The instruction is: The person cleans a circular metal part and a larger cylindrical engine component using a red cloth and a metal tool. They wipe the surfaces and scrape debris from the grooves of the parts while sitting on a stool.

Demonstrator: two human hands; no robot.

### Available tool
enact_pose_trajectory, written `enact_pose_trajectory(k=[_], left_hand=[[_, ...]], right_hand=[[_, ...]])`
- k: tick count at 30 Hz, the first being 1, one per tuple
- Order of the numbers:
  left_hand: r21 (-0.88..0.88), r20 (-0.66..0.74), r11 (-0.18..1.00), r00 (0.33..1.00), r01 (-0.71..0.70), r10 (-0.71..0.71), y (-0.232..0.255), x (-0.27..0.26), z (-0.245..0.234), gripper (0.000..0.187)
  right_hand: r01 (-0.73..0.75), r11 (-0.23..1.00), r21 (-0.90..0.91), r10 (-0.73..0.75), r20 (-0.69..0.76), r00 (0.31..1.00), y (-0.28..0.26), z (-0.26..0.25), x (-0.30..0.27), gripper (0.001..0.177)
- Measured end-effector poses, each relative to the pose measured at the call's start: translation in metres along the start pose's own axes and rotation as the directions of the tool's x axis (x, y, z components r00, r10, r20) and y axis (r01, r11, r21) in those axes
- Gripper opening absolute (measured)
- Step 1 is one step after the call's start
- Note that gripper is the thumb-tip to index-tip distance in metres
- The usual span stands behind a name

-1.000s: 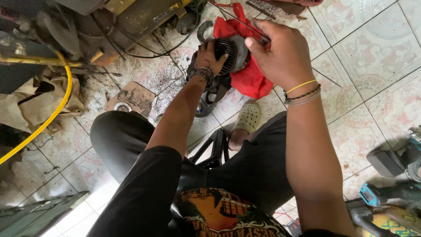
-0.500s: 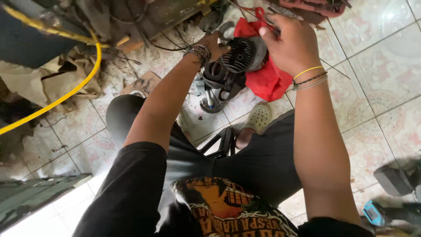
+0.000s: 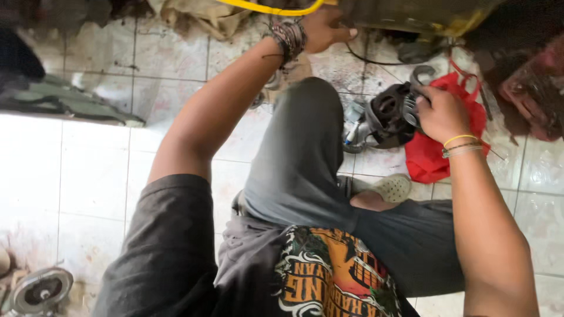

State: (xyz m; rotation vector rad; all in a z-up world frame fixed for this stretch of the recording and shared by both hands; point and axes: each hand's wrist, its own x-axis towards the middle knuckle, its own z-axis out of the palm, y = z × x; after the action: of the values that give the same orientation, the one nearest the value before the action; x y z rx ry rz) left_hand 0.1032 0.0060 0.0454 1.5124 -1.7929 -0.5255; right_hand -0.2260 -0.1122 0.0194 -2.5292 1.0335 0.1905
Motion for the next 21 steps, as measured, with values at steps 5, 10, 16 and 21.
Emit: enact_pose_trajectory(k=[5,10,16,21], left_hand=[[-0.21,0.072,0.789,0.814,0.577,-0.576,-0.035,-0.113,0.004,0.079],[-0.491,-0.091,0.488,0.514,0.722,-0.853,-0.1,-0.21,0.035,0.049],[0.057,-0.313,0.198,0.206,0.979,-0.927,-0.156,-0.292,0.087,0.067],[0.092,-0.229,0.174,0.191,0.98,-0.955,-0.175,-0.285,0.107,0.066]], right_hand=[[0.146,0.989,0.038,-0.148,0.059,0.987,-0.031,0.049,0.034,0.041],[0.05,0.993,-0.11,-0.017,0.282,0.959,-0.063,0.092,0.062,0.041],[-0.235,0.971,0.044,0.208,0.329,0.921,-0.051,0.144,0.078,0.05],[-0.235,0.97,0.068,0.196,0.359,0.913,0.007,0.187,0.091,0.052]])
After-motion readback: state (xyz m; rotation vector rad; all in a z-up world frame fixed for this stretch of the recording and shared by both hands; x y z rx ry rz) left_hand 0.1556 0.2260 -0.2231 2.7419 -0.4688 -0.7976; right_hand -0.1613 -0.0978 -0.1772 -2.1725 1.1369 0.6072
